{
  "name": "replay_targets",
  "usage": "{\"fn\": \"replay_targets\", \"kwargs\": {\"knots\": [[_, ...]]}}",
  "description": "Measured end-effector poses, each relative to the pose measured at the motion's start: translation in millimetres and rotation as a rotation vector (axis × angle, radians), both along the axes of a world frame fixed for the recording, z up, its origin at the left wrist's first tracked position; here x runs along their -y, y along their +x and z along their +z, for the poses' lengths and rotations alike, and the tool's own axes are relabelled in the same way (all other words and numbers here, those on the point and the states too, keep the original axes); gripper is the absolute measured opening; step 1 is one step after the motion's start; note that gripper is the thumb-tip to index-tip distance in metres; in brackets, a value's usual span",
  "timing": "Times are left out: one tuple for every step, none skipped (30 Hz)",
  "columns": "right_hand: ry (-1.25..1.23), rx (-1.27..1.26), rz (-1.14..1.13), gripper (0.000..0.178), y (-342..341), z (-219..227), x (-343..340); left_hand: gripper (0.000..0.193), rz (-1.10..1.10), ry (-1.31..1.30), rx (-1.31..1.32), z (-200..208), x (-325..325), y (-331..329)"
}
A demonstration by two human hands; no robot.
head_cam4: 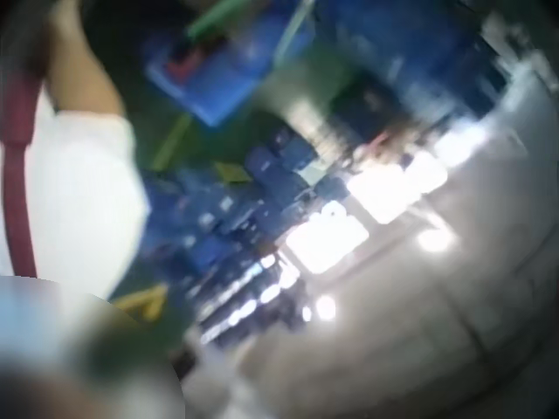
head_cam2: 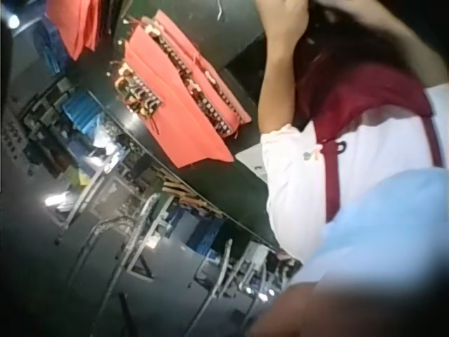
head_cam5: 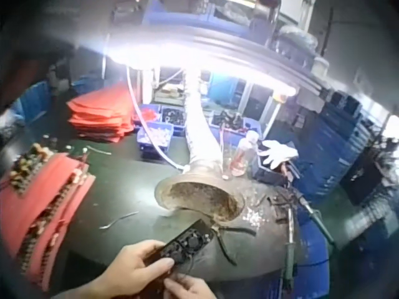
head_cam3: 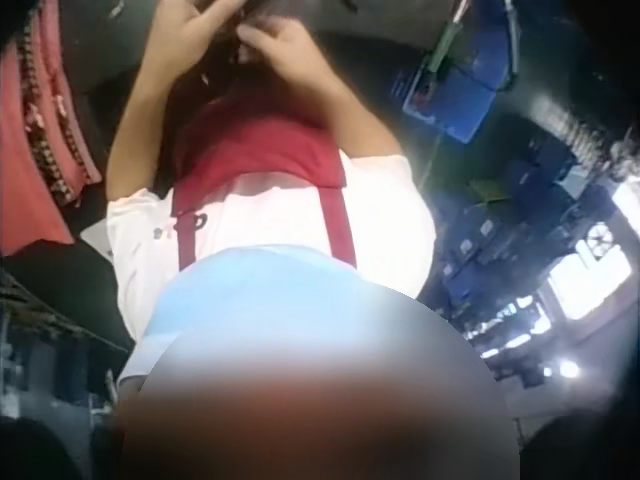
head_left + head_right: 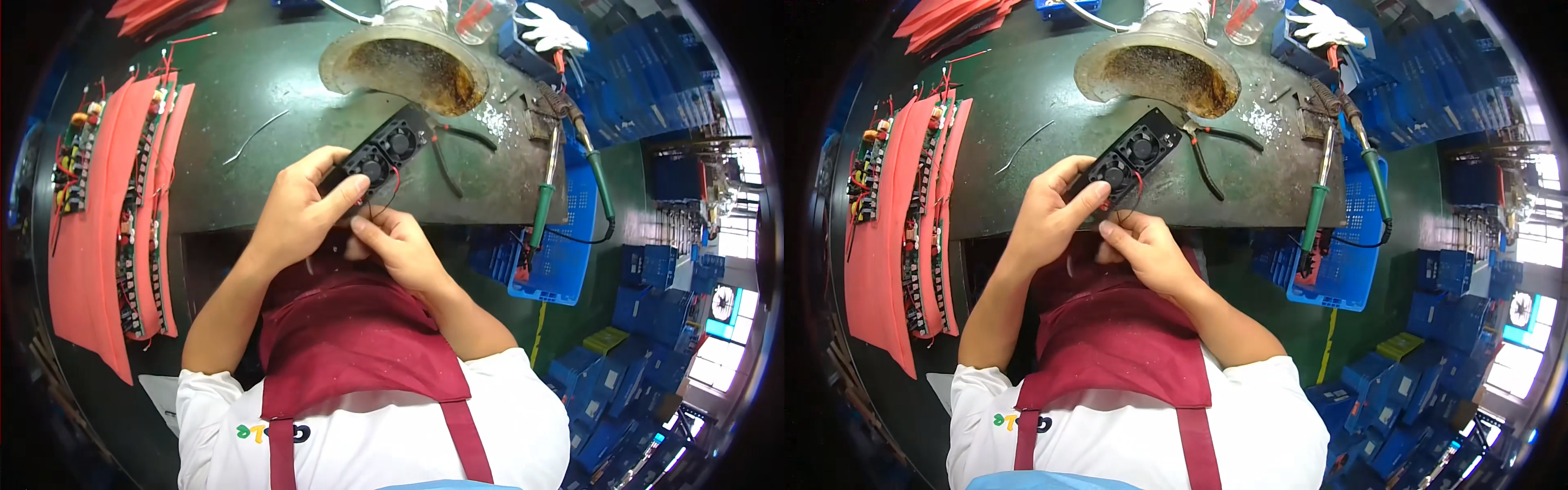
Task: Soldering electronic components and wires onto circuit boards at a factory assembly station.
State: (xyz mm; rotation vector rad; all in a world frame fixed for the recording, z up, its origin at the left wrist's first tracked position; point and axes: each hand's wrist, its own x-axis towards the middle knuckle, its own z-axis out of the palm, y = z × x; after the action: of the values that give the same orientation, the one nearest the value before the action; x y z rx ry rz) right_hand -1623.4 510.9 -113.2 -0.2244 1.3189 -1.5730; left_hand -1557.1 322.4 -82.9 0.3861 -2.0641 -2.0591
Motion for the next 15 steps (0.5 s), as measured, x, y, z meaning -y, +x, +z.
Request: {"fn": "replay_targets", "kwargs": {"knots": [[-0.037, -0.067, -0.019, 0.025, -4, -7, -3, 0.025, -0.006, -0.016, 0.012, -1, 3, -4], [-0.075, -0.138, -0.039, 0.024, -9, -9, -6, 0.023, -0.040, 0.004, 0.032, 1, 11, -6], [-0.079, -0.225, -0.042, 0.032, -15, -6, -11, 0.023, -0.087, 0.039, 0.061, 2, 21, -9], [-0.128, -0.169, -0.021, 0.033, -24, -4, -19, 0.022, -0.133, 0.078, 0.089, 3, 31, -10], [-0.175, -0.114, -0.006, 0.037, -32, -4, -26, 0.023, -0.179, 0.072, 0.114, 8, 37, -13], [-0.167, -0.110, -0.004, 0.040, -35, -2, -32, 0.027, -0.227, 0.070, 0.123, 3, 45, -15], [-0.164, -0.112, -0.016, 0.040, -38, -3, -37, 0.031, -0.276, 0.068, 0.128, 0, 52, -17], [-0.139, -0.073, 0.010, 0.039, -43, -6, -44, 0.031, -0.299, 0.026, 0.133, -3, 54, -21], [-0.114, -0.035, 0.032, 0.038, -47, -8, -52, 0.031, -0.322, 0.033, 0.126, -4, 51, -26], [-0.062, -0.010, 0.021, 0.036, -51, -8, -60, 0.031, -0.303, -0.075, 0.151, -4, 44, -33], [-0.051, -0.016, -0.001, 0.036, -55, -11, -70, 0.032, -0.277, -0.182, 0.176, -6, 37, -37], [0.003, 0.062, -0.031, 0.035, -59, -15, -81, 0.032, -0.278, -0.408, 0.163, -10, 32, -47], [0.050, 0.141, -0.052, 0.035, -62, -19, -91, 0.032, -0.291, -0.403, 0.156, -15, 29, -54], [0.055, 0.138, -0.064, 0.035, -63, -22, -103, 0.033, -0.279, -0.522, 0.092, -23, 25, -62], [0.073, 0.092, -0.128, 0.033, -62, -24, -116, 0.033, -0.263, -0.641, 0.028, -27, 22, -68]]}}
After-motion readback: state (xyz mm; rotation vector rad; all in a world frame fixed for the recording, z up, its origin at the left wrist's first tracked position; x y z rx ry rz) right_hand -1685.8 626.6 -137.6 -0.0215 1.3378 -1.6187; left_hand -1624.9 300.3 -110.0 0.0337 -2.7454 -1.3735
